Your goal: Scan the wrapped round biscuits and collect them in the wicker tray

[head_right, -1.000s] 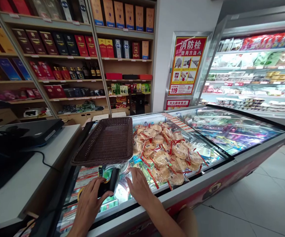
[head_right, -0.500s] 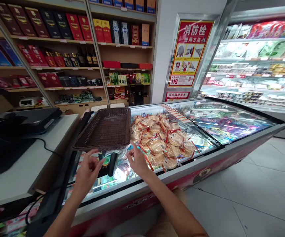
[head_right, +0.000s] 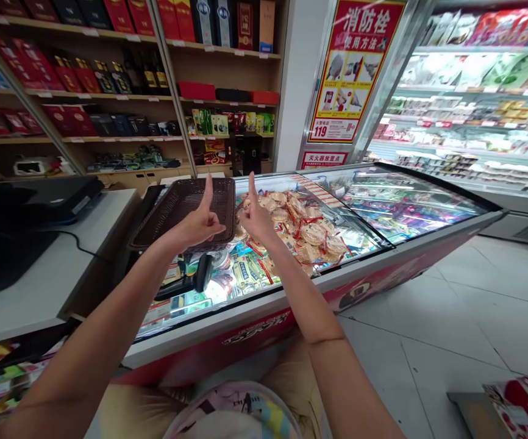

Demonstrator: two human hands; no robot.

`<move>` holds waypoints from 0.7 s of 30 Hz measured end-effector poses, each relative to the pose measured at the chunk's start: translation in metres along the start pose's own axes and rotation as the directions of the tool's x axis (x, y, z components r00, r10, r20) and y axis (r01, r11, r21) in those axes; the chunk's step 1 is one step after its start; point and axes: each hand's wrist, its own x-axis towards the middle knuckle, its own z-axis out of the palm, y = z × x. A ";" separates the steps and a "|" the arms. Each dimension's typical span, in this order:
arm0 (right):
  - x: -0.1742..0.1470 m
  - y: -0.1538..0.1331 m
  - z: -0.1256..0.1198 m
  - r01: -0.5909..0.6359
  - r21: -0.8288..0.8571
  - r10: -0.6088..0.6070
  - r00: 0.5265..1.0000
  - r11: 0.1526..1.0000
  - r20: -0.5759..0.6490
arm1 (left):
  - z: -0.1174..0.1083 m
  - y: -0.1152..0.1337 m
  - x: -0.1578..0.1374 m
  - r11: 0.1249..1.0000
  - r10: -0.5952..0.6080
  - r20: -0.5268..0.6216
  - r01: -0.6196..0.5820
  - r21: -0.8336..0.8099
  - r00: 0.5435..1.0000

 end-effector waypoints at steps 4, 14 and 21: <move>-0.015 0.033 0.010 -0.015 -0.015 0.016 0.998 1.000 0.058 | 0.016 -0.034 0.005 0.994 -0.026 0.128 0.039 -0.103 0.991; -0.025 0.027 0.012 -0.003 0.000 0.003 0.998 1.000 0.062 | 0.018 -0.030 0.000 0.987 0.015 0.173 0.012 -0.158 0.985; -0.042 0.032 0.025 -0.066 -0.014 0.067 0.991 0.998 0.113 | 0.018 -0.037 -0.020 0.997 0.003 0.183 0.012 -0.080 0.983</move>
